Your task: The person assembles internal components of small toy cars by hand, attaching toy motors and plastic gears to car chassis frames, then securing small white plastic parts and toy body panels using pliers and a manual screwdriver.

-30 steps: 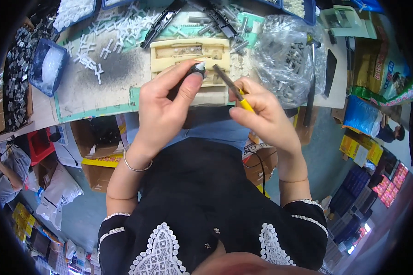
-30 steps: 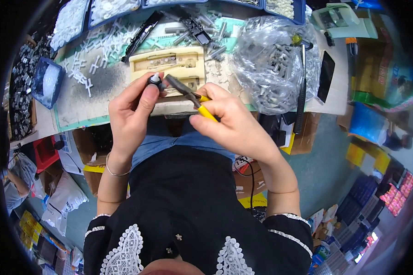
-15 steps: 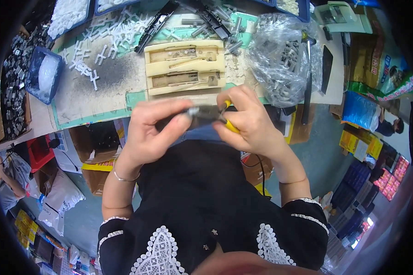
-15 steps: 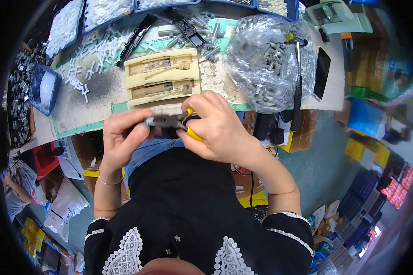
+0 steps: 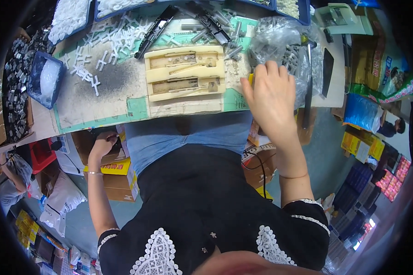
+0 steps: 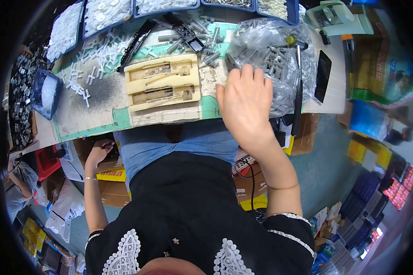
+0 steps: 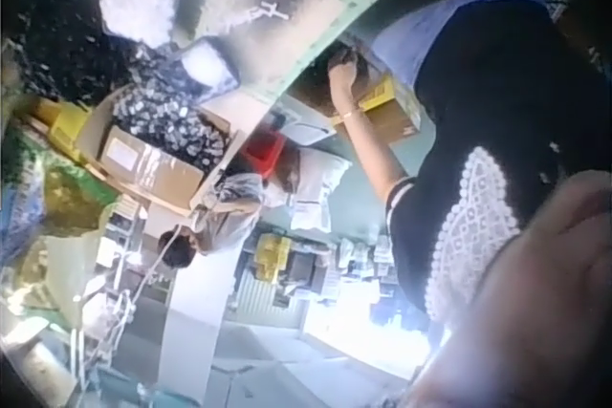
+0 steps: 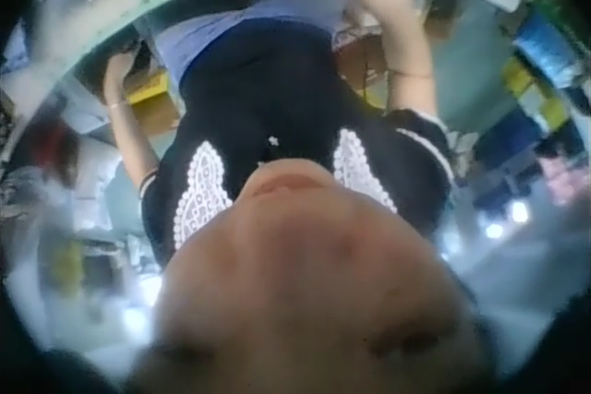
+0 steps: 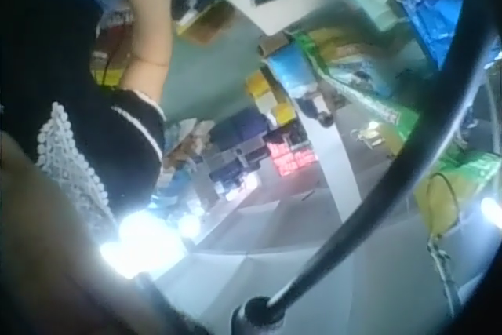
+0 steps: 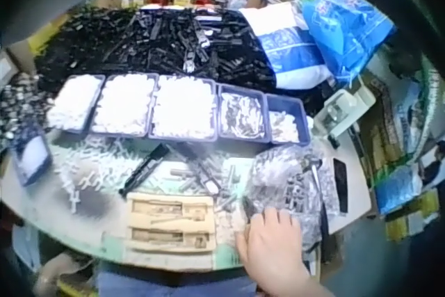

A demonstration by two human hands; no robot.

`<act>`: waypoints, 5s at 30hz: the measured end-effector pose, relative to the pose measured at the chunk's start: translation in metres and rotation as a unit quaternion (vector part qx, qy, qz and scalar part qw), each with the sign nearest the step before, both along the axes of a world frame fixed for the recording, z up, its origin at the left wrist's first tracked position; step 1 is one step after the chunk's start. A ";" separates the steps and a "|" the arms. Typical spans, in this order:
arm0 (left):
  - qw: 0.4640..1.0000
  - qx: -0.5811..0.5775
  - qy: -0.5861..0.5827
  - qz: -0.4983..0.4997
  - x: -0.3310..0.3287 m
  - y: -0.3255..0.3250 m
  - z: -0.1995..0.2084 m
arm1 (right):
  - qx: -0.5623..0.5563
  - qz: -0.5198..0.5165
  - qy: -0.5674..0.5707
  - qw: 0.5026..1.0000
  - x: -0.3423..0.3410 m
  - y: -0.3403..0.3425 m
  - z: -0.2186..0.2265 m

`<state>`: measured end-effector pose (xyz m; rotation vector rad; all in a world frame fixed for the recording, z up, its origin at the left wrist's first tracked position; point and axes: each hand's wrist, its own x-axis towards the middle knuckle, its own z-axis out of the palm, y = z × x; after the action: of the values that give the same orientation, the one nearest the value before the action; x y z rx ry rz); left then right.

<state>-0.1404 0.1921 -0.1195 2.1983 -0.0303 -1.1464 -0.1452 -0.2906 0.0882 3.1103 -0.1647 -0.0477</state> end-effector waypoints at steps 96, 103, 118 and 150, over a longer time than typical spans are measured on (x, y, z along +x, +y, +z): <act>0.607 -0.181 -0.579 0.514 0.066 -0.115 0.109 | 0.414 0.338 0.013 0.845 0.069 0.213 -0.038; 0.605 -0.378 -0.470 0.520 0.070 -0.166 0.119 | 0.422 0.299 0.014 0.856 0.089 0.214 -0.052; 0.575 -0.226 -0.748 0.242 0.118 -0.128 0.169 | 0.318 0.220 -0.036 0.922 0.140 0.161 -0.033; 0.763 -0.164 -0.618 0.094 0.071 -0.133 0.197 | 0.720 0.115 0.087 0.679 0.092 0.183 -0.001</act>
<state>-0.0698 0.0589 0.0775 2.1511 -0.5063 0.5430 -0.0529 -0.1076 0.0874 4.5777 0.5990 -0.8867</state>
